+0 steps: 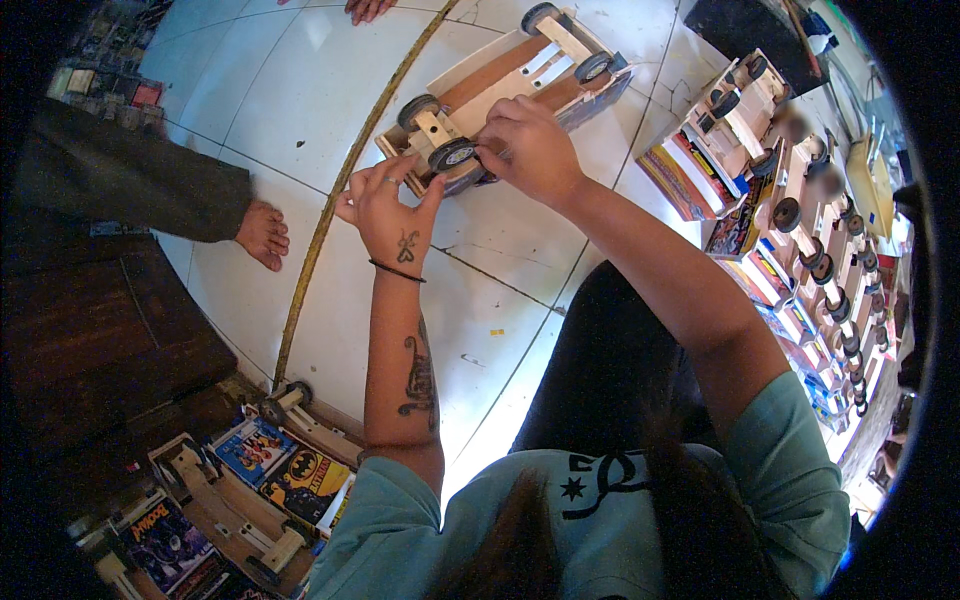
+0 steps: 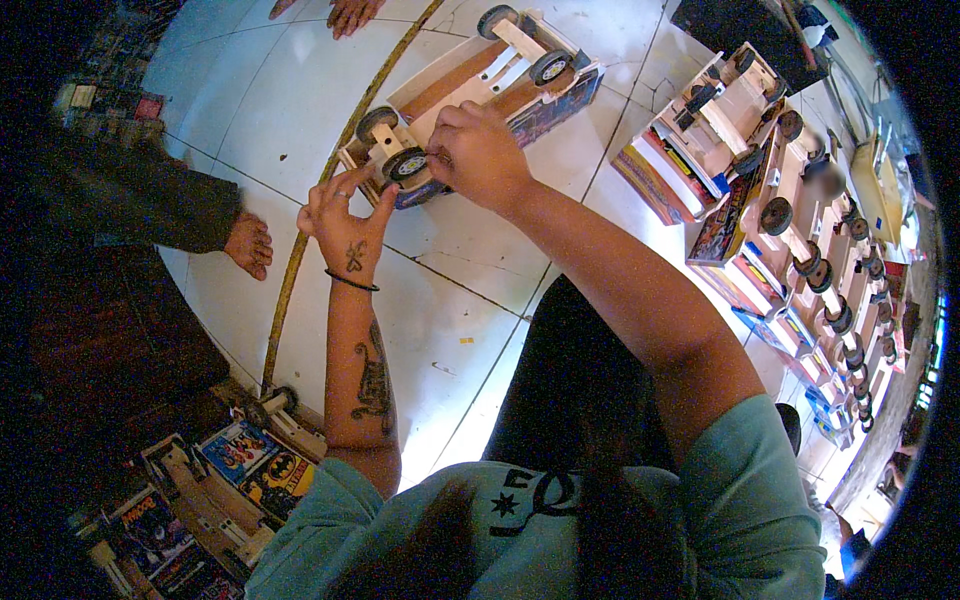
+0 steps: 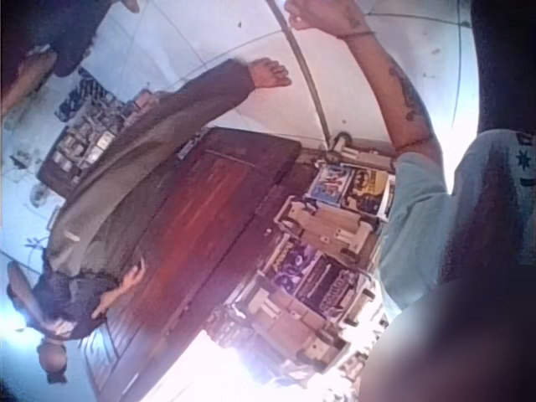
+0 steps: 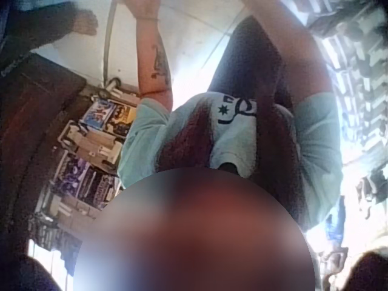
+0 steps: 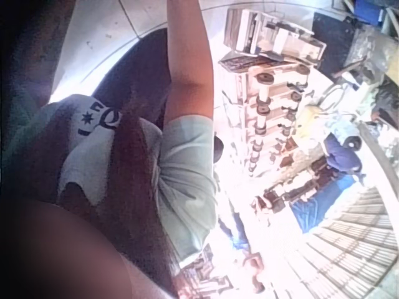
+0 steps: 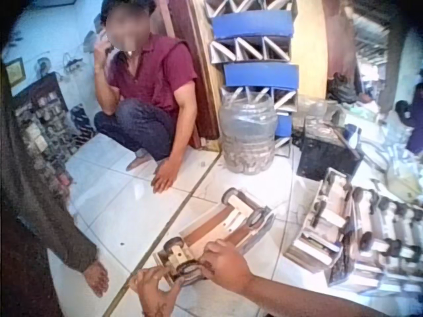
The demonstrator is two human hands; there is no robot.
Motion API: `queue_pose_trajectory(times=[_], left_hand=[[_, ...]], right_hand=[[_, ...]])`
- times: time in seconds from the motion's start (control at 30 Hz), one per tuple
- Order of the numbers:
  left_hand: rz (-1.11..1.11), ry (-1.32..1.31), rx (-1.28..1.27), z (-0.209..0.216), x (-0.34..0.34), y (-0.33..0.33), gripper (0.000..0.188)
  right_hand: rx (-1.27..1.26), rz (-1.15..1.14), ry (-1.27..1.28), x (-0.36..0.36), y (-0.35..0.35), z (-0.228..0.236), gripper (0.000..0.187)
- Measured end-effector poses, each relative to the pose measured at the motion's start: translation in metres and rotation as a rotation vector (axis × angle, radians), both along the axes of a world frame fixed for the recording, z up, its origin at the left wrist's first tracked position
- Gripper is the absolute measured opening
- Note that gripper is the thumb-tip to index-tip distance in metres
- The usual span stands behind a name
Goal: The person sits on the floor and assembles toy trucks by attaching wheels to the wooden chassis. They handle multiple toy trucks and wheels, placing the wheels onto the axles and then setting the assembled trucks into their packaging boxes.
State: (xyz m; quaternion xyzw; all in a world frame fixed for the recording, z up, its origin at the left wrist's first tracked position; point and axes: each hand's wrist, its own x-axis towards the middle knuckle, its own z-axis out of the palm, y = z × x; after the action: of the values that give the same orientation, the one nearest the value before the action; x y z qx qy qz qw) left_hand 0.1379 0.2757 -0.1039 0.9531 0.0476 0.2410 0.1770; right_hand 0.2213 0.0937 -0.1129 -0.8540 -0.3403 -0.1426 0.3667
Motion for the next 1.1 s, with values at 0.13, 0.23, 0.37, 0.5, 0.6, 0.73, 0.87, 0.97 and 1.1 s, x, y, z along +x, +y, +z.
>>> queue_pose_trajectory(times=[0.13, 0.23, 0.37, 0.5, 0.6, 0.73, 0.87, 0.97, 1.1], left_hand=[[-0.022, -0.021, 0.0, -0.001, 0.004, 0.0, 0.036], [-0.034, -0.005, 0.038, -0.001, 0.005, 0.001, 0.036], [-0.035, 0.028, 0.081, 0.001, 0.005, 0.002, 0.035], [-0.059, 0.01, 0.039, 0.002, 0.006, 0.0, 0.029], [-0.058, -0.003, 0.022, 0.001, 0.007, -0.001, 0.027], [-0.068, 0.011, 0.03, -0.001, 0.01, 0.0, 0.025], [-0.12, 0.029, 0.065, -0.003, 0.014, 0.008, 0.024], [-0.175, 0.015, 0.049, -0.002, 0.017, 0.012, 0.024], [-0.176, 0.07, 0.088, 0.005, 0.018, 0.01, 0.018]], right_hand=[[-0.016, -0.009, 0.024, -0.003, -0.002, -0.002, 0.008], [0.034, 0.007, 0.056, -0.006, 0.0, -0.003, 0.009], [0.036, -0.016, 0.042, -0.007, 0.004, -0.005, 0.009], [0.023, -0.033, 0.033, -0.007, 0.004, -0.005, 0.009], [0.023, -0.036, 0.033, -0.006, 0.004, -0.005, 0.009], [0.036, -0.018, 0.019, -0.005, 0.004, -0.004, 0.012], [0.013, -0.009, 0.01, 0.003, 0.001, -0.001, 0.014], [-0.005, 0.041, -0.012, 0.011, -0.004, 0.002, 0.018], [-0.05, 0.206, -0.135, 0.024, -0.002, 0.005, 0.023]])
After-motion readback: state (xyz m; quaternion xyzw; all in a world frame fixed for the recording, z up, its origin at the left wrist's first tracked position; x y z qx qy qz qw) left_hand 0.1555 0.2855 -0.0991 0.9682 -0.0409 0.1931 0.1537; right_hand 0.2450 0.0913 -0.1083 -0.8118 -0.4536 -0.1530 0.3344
